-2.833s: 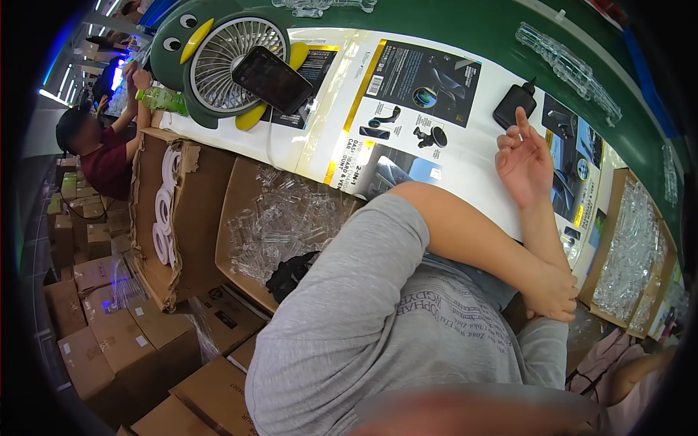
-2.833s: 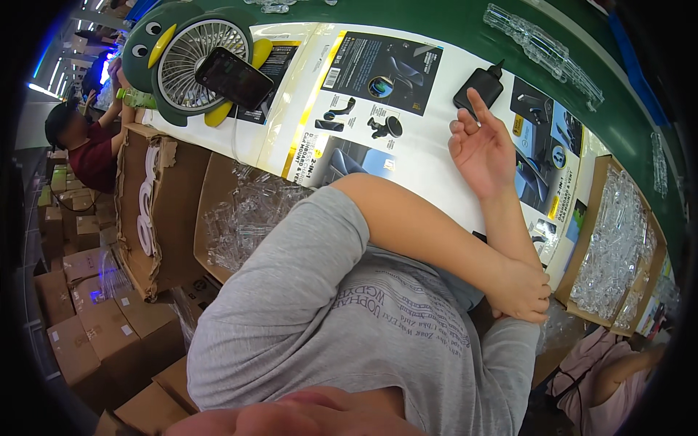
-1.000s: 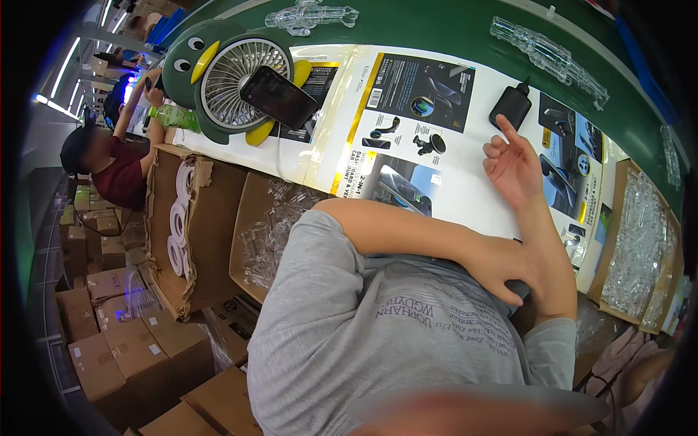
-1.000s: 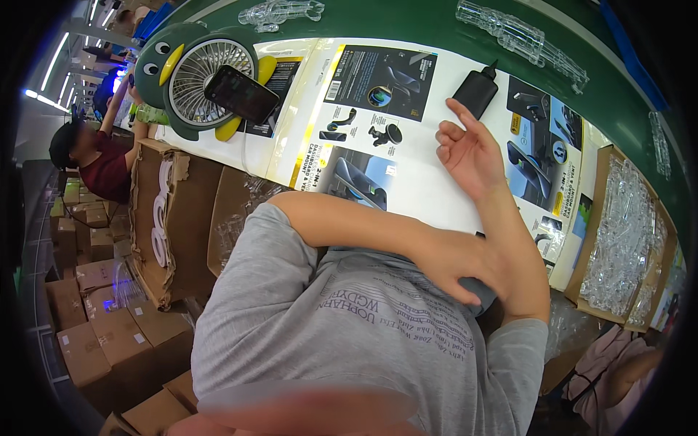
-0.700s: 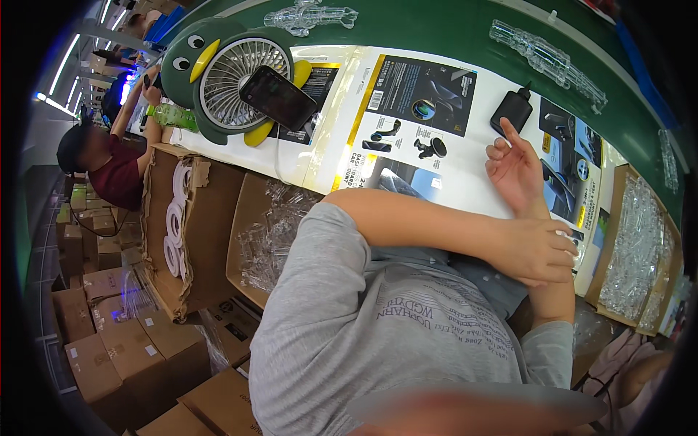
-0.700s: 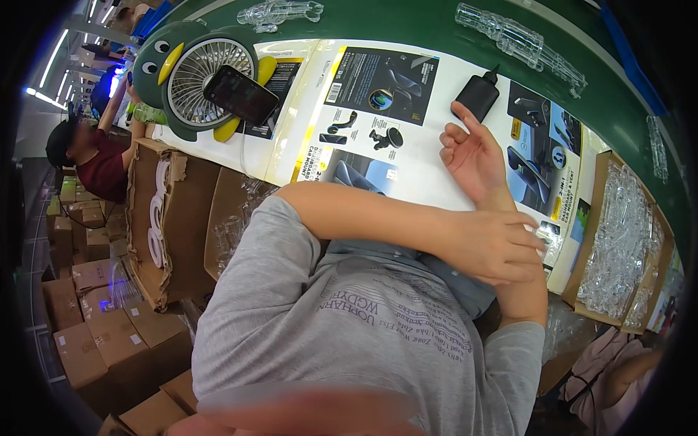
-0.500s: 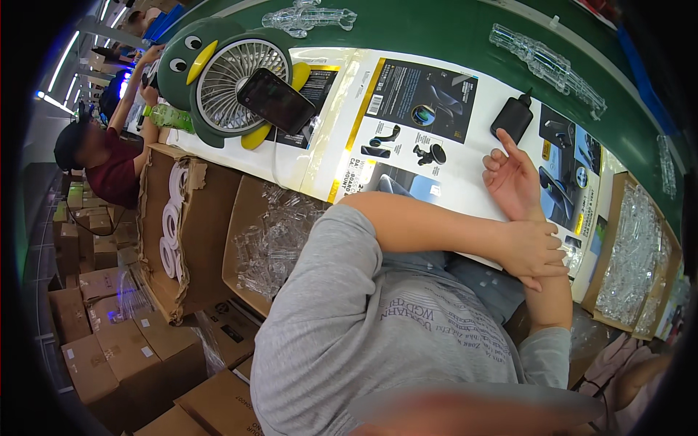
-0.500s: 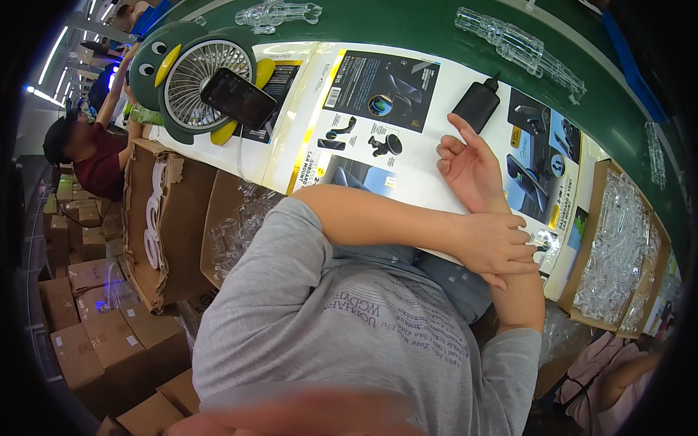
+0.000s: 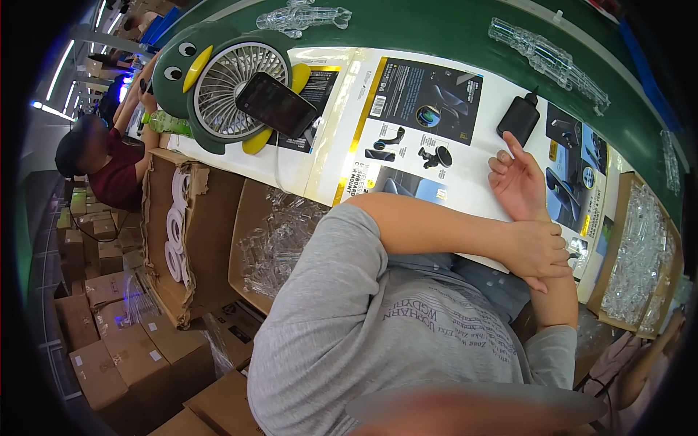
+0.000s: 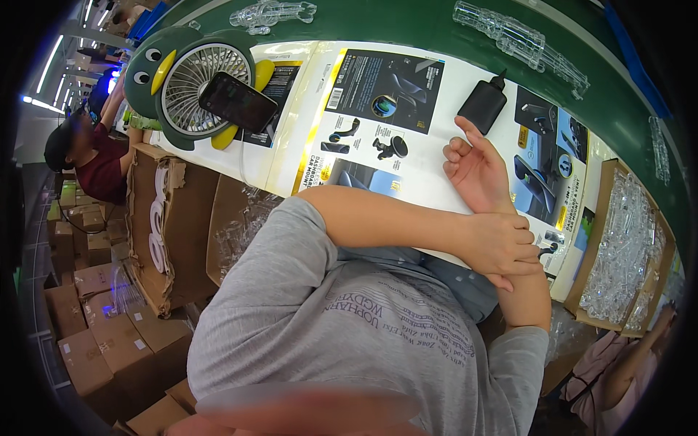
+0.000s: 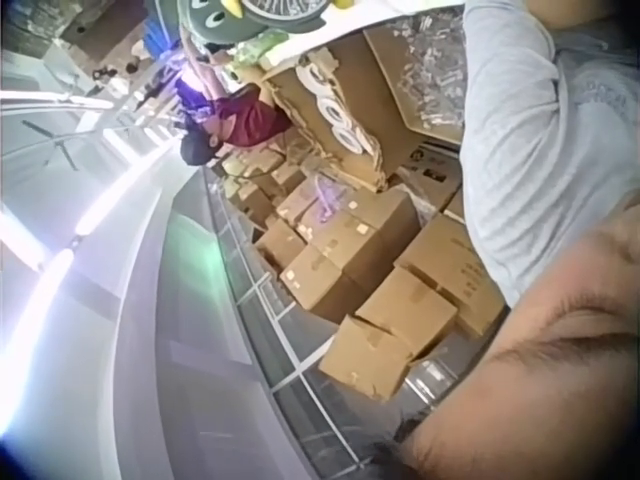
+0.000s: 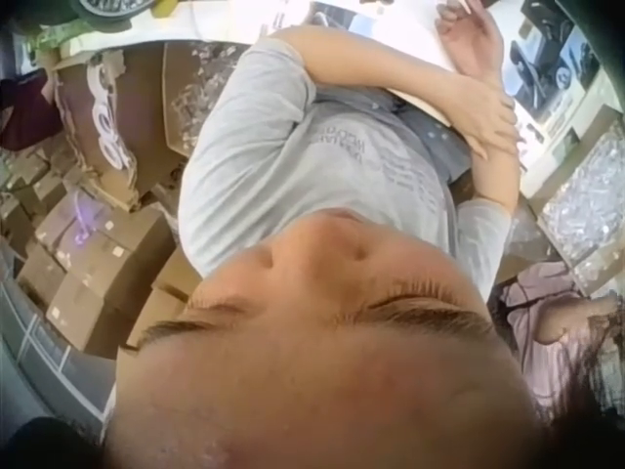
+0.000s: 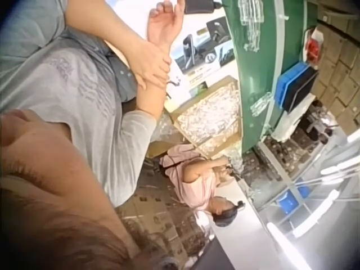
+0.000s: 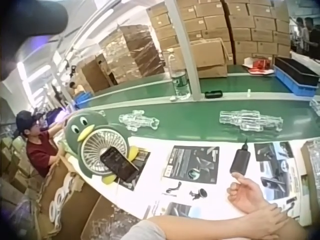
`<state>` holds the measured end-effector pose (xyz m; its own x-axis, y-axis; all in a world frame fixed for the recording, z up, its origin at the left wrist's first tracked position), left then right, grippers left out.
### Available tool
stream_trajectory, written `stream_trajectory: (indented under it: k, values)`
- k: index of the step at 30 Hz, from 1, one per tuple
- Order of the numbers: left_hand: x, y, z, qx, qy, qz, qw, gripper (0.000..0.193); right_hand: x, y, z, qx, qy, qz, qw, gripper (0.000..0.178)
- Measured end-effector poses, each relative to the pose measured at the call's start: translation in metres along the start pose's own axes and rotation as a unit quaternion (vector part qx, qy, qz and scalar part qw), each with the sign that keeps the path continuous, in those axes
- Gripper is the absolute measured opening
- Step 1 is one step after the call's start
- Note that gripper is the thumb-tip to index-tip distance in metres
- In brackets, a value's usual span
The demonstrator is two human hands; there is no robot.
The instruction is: Assembling clear plastic components and applying liquid from a squeeze bottle on a factory assembly line.
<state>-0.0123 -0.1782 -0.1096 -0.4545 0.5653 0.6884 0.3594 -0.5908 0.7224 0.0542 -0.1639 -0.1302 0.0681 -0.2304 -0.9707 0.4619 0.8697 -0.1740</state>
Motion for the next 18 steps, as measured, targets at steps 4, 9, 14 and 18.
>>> stream_trajectory:
  k: [4,9,14,18]
  values:
    - [0.0005,0.0005,0.0000,0.000,-0.005,0.004,1.000,0.049,-0.0014,-0.0006,-0.0004,0.001,0.004,0.004,1.000,0.033]
    - [-0.0007,0.0001,-0.0004,0.002,-0.005,0.011,1.000,0.048,-0.0001,-0.0002,-0.0007,-0.001,0.000,0.008,1.000,0.033]
    - [-0.0033,-0.0003,0.0000,-0.001,0.002,-0.007,1.000,0.049,0.0000,0.0000,-0.0003,0.000,0.003,0.009,1.000,0.033]
    - [-0.0050,-0.0004,0.0002,-0.001,-0.005,-0.019,1.000,0.048,0.0002,-0.0001,0.0004,0.000,0.004,0.010,1.000,0.033]
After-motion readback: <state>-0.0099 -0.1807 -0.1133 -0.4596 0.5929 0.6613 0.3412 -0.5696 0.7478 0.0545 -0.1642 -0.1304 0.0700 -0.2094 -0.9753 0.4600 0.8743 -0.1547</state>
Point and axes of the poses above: each hand's wrist, its own y-axis towards the middle knuckle, its own x-axis out of the back of the hand, z = x × y, the point moved 2 cm from there along y, towards the middle knuckle, and after that the axes turned 14 degrees about y, right-handed, at the moved point
